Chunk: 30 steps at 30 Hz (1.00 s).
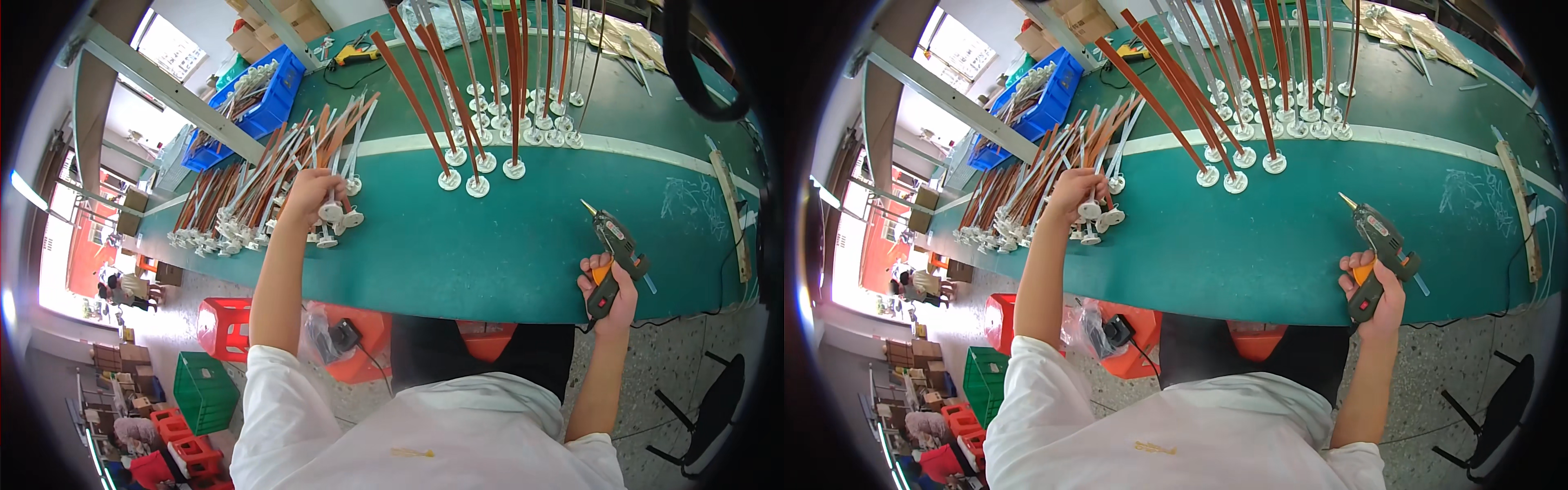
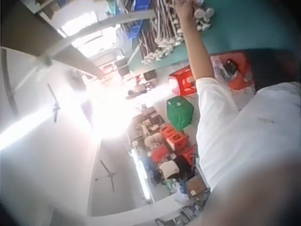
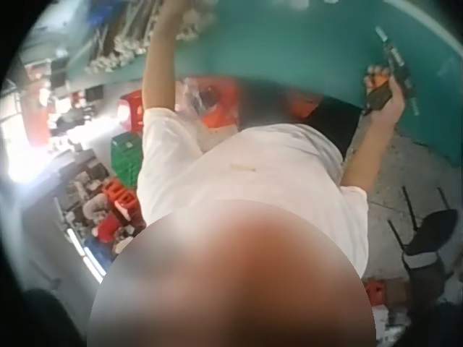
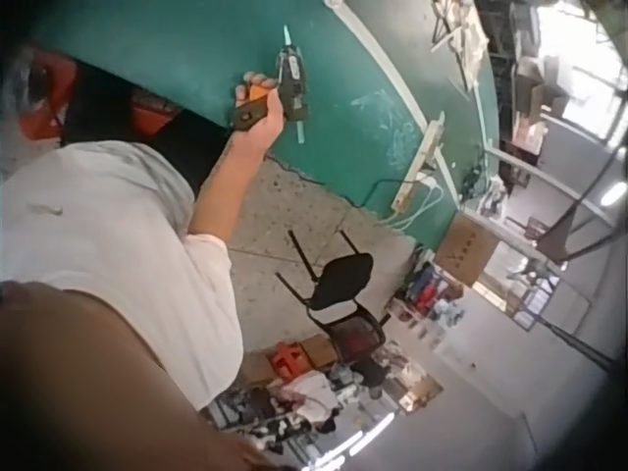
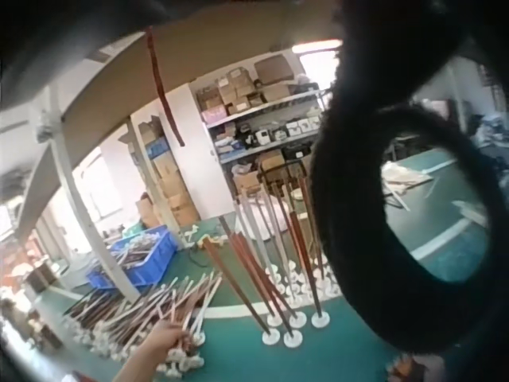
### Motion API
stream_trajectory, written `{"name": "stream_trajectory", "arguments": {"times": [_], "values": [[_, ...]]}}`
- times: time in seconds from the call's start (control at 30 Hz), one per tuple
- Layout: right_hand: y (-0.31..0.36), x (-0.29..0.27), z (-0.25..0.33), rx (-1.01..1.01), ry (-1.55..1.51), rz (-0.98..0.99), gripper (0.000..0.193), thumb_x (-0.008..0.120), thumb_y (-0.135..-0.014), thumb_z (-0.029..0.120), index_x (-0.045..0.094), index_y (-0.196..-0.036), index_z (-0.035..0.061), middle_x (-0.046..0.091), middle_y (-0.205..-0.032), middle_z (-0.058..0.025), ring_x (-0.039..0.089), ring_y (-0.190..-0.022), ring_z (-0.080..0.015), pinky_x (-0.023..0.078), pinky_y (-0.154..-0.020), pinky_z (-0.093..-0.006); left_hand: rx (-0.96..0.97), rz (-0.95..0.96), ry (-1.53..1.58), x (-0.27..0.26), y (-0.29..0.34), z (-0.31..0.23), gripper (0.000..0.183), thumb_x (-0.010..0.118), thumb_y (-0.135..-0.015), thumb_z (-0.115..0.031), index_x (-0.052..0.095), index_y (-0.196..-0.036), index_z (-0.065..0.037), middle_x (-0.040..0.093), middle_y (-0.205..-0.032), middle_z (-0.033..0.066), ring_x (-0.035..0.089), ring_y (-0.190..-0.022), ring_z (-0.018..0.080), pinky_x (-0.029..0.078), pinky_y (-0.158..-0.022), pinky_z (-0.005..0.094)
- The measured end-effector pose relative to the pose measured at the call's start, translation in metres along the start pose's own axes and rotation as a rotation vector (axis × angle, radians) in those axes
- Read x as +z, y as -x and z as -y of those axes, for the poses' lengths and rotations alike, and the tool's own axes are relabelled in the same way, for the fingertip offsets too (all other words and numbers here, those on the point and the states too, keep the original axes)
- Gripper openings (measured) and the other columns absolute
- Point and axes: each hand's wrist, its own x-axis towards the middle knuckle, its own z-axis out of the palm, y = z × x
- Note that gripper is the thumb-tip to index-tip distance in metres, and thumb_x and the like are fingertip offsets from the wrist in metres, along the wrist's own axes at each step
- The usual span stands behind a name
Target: Assembling plastic rods onto circular plastic bases using a hot glue gun.
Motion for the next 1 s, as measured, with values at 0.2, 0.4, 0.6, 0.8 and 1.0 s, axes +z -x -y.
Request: {"name": "stream_trajectory", "arguments": {"times": [0.2,0.4,0.6,0.8,1.0], "values": [[0.0,-0.002,0.001,0.022,-0.032,0.022,0.02,0.055,-0.095,0.022,0.054,-0.099,0.0027,0.053,-0.096,-0.0091,0.049,-0.098,-0.0215,0.042,-0.07,-0.0312,0.022,0.043,-0.43,0.001,0.056,-0.026,0.015,0.061,-0.091,-0.009,0.064,-0.096,0.004,0.061,-0.065,0.0027,0.054,-0.049,0.0066,0.041,-0.044,0.0209],[0.0,0.0,0.003,0.046,0.001,0.011,0.019,0.055,-0.095,0.021,0.055,-0.099,0.0024,0.054,-0.096,-0.0111,0.05,-0.097,-0.0235,0.043,-0.069,-0.0312,0.01,-0.083,-0.39,-0.01,0.138,-0.005,0.02,0.062,-0.093,-0.014,0.064,-0.103,0.003,0.064,-0.067,0.0048,0.058,-0.051,0.0099,0.043,-0.046,0.0229],[-0.001,0.002,0.004,0.04,0.05,0.059,0.02,0.055,-0.095,0.022,0.055,-0.099,0.0021,0.054,-0.096,-0.011,0.05,-0.098,-0.0237,0.044,-0.069,-0.0309,0.101,-0.207,-0.055,-0.006,0.156,0.032,0.024,0.06,-0.095,-0.016,0.062,-0.111,0.002,0.067,-0.073,0.007,0.059,-0.053,0.0113,0.044,-0.048,0.0227],[0.0,0.003,0.003,0.029,0.106,0.012,0.02,0.055,-0.095,0.022,0.055,-0.099,0.0018,0.054,-0.097,-0.0106,0.049,-0.1,-0.0238,0.043,-0.069,-0.0298,0.145,-0.18,0.154,-0.017,0.099,0.006,0.027,0.06,-0.096,-0.014,0.057,-0.116,0.003,0.067,-0.081,0.0072,0.059,-0.058,0.0115,0.046,-0.053,0.0226],[0.01,0.016,-0.004,-0.113,0.193,-0.109,0.018,0.054,-0.093,0.018,0.055,-0.094,0.0006,0.055,-0.089,-0.0103,0.054,-0.089,-0.0235,0.042,-0.065,-0.0293,0.415,-0.454,0.164,0.044,0.138,0.009,0.018,0.065,-0.093,-0.008,0.068,-0.104,0.006,0.07,-0.094,0.0113,0.068,-0.082,0.0156,0.053,-0.073,0.0255]]}}
